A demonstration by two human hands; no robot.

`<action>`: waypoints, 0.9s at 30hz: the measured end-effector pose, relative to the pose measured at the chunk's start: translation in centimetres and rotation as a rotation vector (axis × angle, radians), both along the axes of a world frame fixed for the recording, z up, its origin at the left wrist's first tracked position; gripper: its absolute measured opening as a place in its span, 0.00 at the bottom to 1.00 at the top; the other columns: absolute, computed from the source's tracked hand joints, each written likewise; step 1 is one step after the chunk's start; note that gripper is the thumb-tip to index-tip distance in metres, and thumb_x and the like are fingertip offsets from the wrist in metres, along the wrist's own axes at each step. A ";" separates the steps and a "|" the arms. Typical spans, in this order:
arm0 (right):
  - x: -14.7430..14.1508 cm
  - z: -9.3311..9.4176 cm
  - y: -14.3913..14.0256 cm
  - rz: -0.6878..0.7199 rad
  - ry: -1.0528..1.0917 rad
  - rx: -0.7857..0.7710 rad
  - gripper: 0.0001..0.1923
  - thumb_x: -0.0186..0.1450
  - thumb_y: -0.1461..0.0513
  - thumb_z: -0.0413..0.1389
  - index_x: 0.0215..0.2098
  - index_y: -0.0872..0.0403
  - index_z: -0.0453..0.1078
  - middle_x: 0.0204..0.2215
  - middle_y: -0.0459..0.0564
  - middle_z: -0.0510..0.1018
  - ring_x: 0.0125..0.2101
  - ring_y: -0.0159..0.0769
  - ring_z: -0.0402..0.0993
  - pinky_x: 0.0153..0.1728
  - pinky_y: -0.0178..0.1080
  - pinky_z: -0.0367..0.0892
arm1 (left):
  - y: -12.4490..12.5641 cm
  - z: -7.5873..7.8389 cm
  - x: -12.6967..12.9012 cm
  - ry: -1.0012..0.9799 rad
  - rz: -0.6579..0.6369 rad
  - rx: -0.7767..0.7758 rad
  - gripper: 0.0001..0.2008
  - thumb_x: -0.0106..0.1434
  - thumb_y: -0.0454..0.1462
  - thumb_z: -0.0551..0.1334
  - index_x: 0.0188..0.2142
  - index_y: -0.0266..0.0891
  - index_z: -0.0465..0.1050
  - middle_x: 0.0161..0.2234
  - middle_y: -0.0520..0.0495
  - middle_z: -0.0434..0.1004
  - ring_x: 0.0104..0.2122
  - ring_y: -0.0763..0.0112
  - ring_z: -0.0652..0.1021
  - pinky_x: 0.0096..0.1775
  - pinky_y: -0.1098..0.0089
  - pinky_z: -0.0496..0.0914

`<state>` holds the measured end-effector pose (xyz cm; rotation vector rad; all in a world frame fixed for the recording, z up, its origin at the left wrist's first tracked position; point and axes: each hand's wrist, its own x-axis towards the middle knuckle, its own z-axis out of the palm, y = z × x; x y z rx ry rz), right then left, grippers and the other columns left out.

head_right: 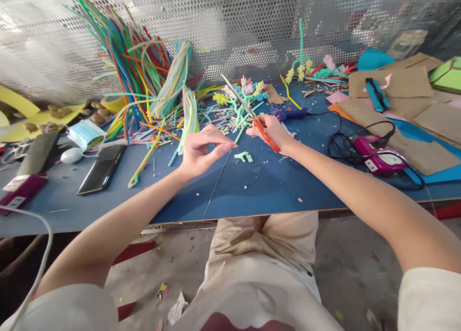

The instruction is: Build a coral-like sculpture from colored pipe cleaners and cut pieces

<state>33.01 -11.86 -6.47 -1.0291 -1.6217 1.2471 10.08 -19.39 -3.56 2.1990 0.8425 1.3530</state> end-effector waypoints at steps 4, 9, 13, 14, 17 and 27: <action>-0.1 0.1 0.0 -0.007 0.005 -0.023 0.22 0.56 0.52 0.72 0.30 0.50 0.62 0.19 0.37 0.61 0.19 0.27 0.54 0.21 0.38 0.49 | -0.2 0.0 0.0 -0.010 0.004 0.012 0.12 0.68 0.51 0.67 0.37 0.50 0.86 0.33 0.48 0.86 0.33 0.65 0.79 0.45 0.58 0.74; -0.1 -0.1 0.0 -0.005 0.009 0.003 0.21 0.55 0.52 0.72 0.30 0.51 0.64 0.20 0.38 0.62 0.20 0.28 0.55 0.22 0.38 0.51 | -0.4 0.0 -0.1 -0.020 0.010 0.003 0.14 0.68 0.52 0.66 0.35 0.48 0.84 0.33 0.47 0.86 0.33 0.65 0.79 0.44 0.58 0.74; 0.1 -0.3 0.1 0.007 -0.001 0.017 0.21 0.55 0.52 0.72 0.30 0.51 0.65 0.20 0.38 0.62 0.21 0.28 0.56 0.22 0.38 0.52 | -0.3 0.0 -0.2 -0.044 -0.037 -0.018 0.13 0.68 0.50 0.66 0.36 0.46 0.81 0.34 0.46 0.85 0.33 0.66 0.78 0.43 0.60 0.74; 0.1 -0.4 0.2 0.008 -0.003 0.015 0.21 0.55 0.52 0.72 0.30 0.51 0.65 0.21 0.38 0.62 0.21 0.28 0.55 0.22 0.38 0.52 | -0.2 0.0 -0.3 -0.058 -0.057 -0.034 0.13 0.68 0.50 0.66 0.36 0.45 0.80 0.35 0.45 0.84 0.33 0.66 0.78 0.42 0.61 0.73; 0.1 -0.5 0.3 0.012 0.008 0.003 0.21 0.56 0.53 0.72 0.31 0.51 0.65 0.20 0.38 0.62 0.20 0.27 0.55 0.22 0.37 0.51 | 0.5 -0.4 -0.6 -0.084 -0.078 -0.080 0.16 0.68 0.51 0.65 0.34 0.43 0.74 0.33 0.45 0.81 0.33 0.67 0.78 0.39 0.63 0.73; 0.0 0.5 -0.2 -0.086 0.239 -0.044 0.22 0.55 0.49 0.73 0.28 0.51 0.66 0.16 0.36 0.56 0.16 0.23 0.49 0.16 0.35 0.44 | 4.8 -2.0 -2.3 0.519 0.044 0.112 0.10 0.71 0.40 0.58 0.36 0.40 0.75 0.32 0.47 0.78 0.35 0.67 0.75 0.40 0.66 0.68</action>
